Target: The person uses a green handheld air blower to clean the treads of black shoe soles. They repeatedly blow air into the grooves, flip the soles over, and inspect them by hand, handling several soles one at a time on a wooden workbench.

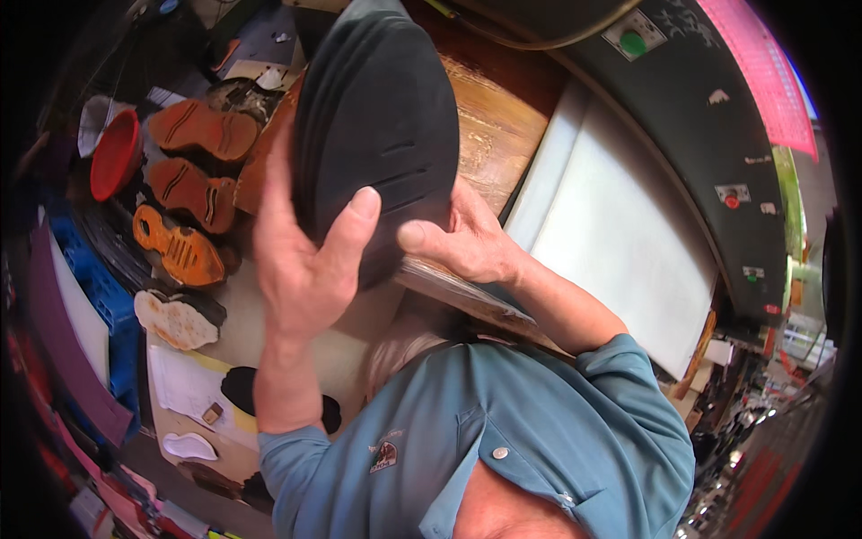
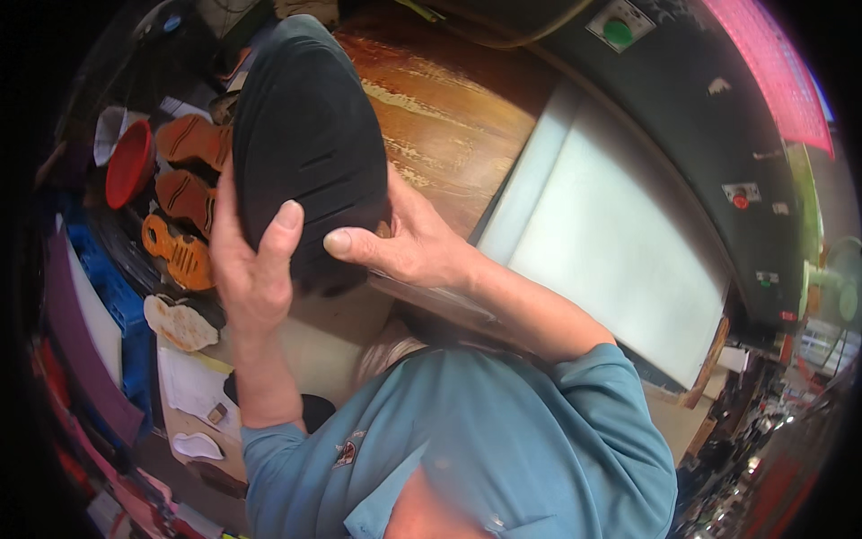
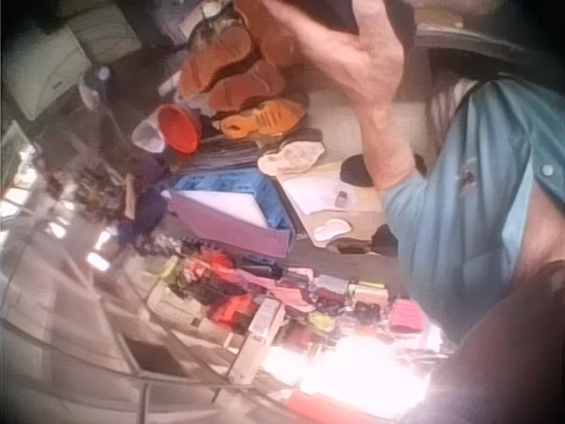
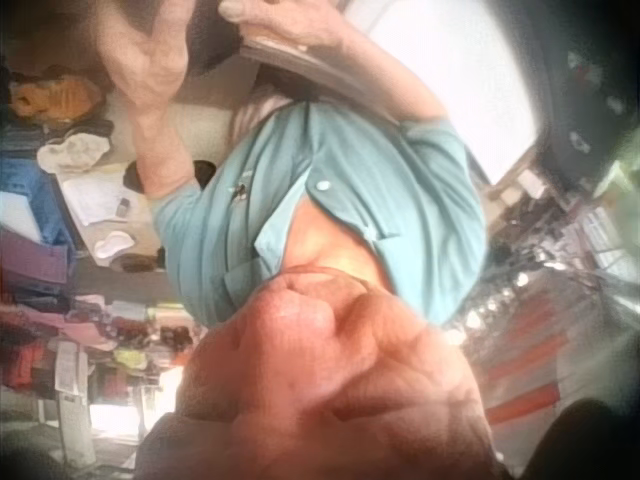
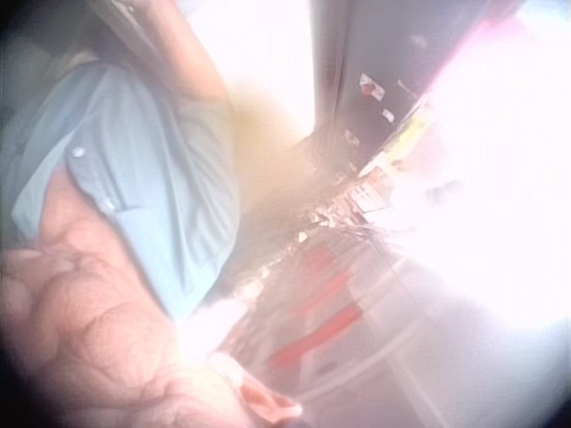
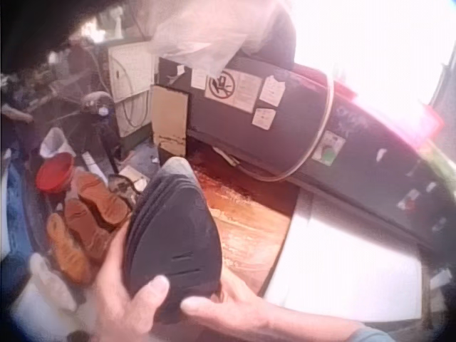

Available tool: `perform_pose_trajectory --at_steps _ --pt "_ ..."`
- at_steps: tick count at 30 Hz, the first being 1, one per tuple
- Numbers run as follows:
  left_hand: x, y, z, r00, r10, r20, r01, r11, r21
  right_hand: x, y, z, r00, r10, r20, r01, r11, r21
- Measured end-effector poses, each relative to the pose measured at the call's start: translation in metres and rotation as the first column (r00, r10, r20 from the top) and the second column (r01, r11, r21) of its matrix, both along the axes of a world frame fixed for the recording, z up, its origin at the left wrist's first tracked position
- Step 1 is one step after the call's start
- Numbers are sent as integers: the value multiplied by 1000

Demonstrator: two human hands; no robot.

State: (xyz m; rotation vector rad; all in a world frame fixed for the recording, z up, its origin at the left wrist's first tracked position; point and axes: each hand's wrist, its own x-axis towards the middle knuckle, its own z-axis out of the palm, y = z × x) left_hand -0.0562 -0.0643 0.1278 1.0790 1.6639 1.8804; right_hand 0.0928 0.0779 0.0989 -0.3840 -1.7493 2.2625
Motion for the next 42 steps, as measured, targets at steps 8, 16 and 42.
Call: perform_pose_trajectory --at_steps 8,16,42 --pt "-31 46 -38 726 -314 -612 -6 887 -461 13 80 -79 905 -420 -64 422 875 235" --pt "-27 44 -82 663 -293 -688 -85 884 -459 -14 99 -102 899 -435 43 433 900 61" --pt "-47 8 -71 938 19 -346 -182 876 -446 -26 54 -88 966 -258 9 247 932 265"
